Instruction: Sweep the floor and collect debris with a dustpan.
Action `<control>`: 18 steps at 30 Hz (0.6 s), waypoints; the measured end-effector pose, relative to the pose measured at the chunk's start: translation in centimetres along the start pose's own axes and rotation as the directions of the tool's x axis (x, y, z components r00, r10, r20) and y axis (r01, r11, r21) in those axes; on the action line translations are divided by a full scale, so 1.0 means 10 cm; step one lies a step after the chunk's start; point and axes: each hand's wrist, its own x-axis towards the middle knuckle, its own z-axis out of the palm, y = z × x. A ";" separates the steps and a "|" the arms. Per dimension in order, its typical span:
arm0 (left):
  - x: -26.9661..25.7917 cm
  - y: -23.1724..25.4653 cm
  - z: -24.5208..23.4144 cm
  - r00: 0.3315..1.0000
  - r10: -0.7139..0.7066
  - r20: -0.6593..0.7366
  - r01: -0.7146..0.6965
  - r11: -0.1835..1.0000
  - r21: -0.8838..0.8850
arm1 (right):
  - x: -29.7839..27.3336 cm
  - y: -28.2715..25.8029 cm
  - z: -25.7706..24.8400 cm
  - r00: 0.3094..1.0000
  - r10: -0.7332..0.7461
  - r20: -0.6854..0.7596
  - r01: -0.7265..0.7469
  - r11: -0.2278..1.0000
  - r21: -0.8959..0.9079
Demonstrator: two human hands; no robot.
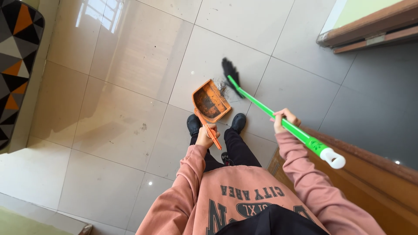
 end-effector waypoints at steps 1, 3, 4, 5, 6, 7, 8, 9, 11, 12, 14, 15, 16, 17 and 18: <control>-0.03 -0.02 -0.01 1.000 0.000 0.008 0.000 1.000 0.002 | -0.10 -0.03 0.02 1.000 0.006 -0.005 -0.006 1.000 0.000; -0.03 -0.06 -0.04 0.999 0.047 -0.026 -0.046 0.999 0.019 | -0.26 -0.10 0.08 0.999 0.051 0.001 -0.051 0.998 0.045; -0.04 -0.09 -0.07 0.999 0.049 -0.017 -0.049 0.999 0.020 | -0.31 -0.11 0.05 0.998 0.057 -0.006 -0.057 0.997 0.044; -0.05 -0.12 -0.09 0.999 0.036 -0.007 -0.036 0.999 -0.006 | -0.36 -0.12 0.03 0.997 0.074 -0.009 -0.073 0.993 0.088; -0.06 -0.15 -0.12 1.000 0.022 0.000 -0.022 0.999 -0.031 | -0.40 -0.14 0.01 0.996 0.090 -0.009 -0.088 0.987 0.132; -0.08 -0.17 -0.15 1.000 0.024 0.006 -0.024 0.999 -0.030 | -0.40 -0.16 -0.06 0.996 0.094 -0.014 -0.091 0.987 0.132; -0.09 -0.18 -0.19 0.998 0.061 -0.013 -0.062 0.997 -0.047 | -0.39 -0.18 -0.11 0.996 0.087 -0.018 -0.083 0.979 0.184; -0.10 -0.20 -0.23 0.995 0.098 -0.033 -0.099 0.993 -0.063 | -0.38 -0.20 -0.16 0.996 0.081 -0.021 -0.074 0.969 0.236; -0.10 -0.20 -0.25 0.989 0.143 -0.027 -0.144 0.988 -0.047 | -0.32 -0.35 -0.30 0.995 0.096 -0.029 -0.088 0.971 0.224; -0.10 -0.19 -0.26 0.981 0.190 -0.021 -0.191 0.981 -0.036 | -0.30 -0.42 -0.38 0.993 0.108 -0.038 -0.098 0.973 0.210; -0.11 -0.20 -0.22 0.989 0.150 -0.018 -0.150 0.988 -0.028 | -0.23 -0.45 -0.33 0.995 0.084 -0.060 -0.073 0.984 0.164; -0.10 -0.20 -0.19 0.994 0.109 -0.018 -0.110 0.994 -0.022 | -0.18 -0.46 -0.32 0.995 0.057 -0.079 -0.047 0.992 0.116; -0.08 -0.19 -0.20 0.994 0.112 -0.016 -0.113 0.993 -0.023 | -0.15 -0.43 -0.23 0.995 0.056 -0.083 -0.046 0.992 0.114; -0.07 -0.19 -0.21 0.996 0.092 0.007 -0.091 0.995 -0.038 | -0.12 -0.40 -0.15 0.996 -0.003 -0.088 0.008 0.998 0.058; -0.09 -0.19 -0.21 0.997 0.068 0.032 -0.066 0.996 -0.053 | -0.11 -0.36 -0.08 0.994 -0.060 -0.088 0.060 0.998 0.002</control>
